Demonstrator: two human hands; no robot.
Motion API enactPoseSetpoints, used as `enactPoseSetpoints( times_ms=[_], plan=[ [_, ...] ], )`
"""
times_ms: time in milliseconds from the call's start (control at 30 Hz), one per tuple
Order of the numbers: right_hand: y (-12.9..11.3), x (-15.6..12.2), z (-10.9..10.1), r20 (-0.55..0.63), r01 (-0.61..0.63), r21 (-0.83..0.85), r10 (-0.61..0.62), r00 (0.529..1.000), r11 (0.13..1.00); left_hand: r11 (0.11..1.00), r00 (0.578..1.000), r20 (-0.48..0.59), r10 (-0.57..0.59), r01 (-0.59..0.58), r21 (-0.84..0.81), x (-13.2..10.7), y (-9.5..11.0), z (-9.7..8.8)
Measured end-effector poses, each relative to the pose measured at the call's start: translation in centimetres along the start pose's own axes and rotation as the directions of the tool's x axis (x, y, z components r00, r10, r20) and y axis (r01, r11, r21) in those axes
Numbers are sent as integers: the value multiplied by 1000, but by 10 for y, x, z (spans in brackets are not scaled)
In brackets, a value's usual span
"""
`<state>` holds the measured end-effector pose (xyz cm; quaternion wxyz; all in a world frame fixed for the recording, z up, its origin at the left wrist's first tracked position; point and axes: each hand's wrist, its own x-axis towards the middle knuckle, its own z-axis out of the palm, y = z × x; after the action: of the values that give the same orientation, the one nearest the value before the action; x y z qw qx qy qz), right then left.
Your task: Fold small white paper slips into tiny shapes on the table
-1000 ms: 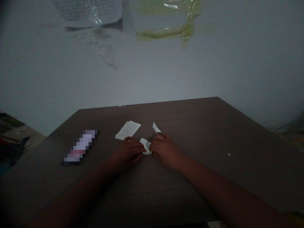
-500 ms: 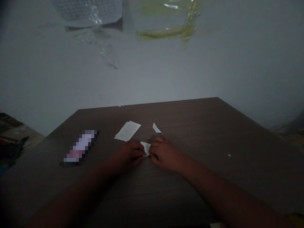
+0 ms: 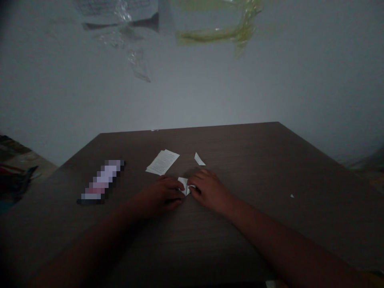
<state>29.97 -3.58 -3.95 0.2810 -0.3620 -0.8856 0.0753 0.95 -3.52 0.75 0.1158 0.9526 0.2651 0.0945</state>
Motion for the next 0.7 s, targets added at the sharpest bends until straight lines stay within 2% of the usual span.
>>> enactPoseSetpoints(
  times_ms=[267,500,700],
  plan=[
    [0,2,-4,22,74,-123,-72,997,990,998,1000,16,-22,21,55,3,3,0],
    [1,1,-13,77,38,-158,-26,997,987,995,995,-22,-96,96,12,2,-2,2],
    [2,-2,-6,69,19,-153,-8,998,988,995,994,-41,-103,102,-14,2,-5,2]
  ],
)
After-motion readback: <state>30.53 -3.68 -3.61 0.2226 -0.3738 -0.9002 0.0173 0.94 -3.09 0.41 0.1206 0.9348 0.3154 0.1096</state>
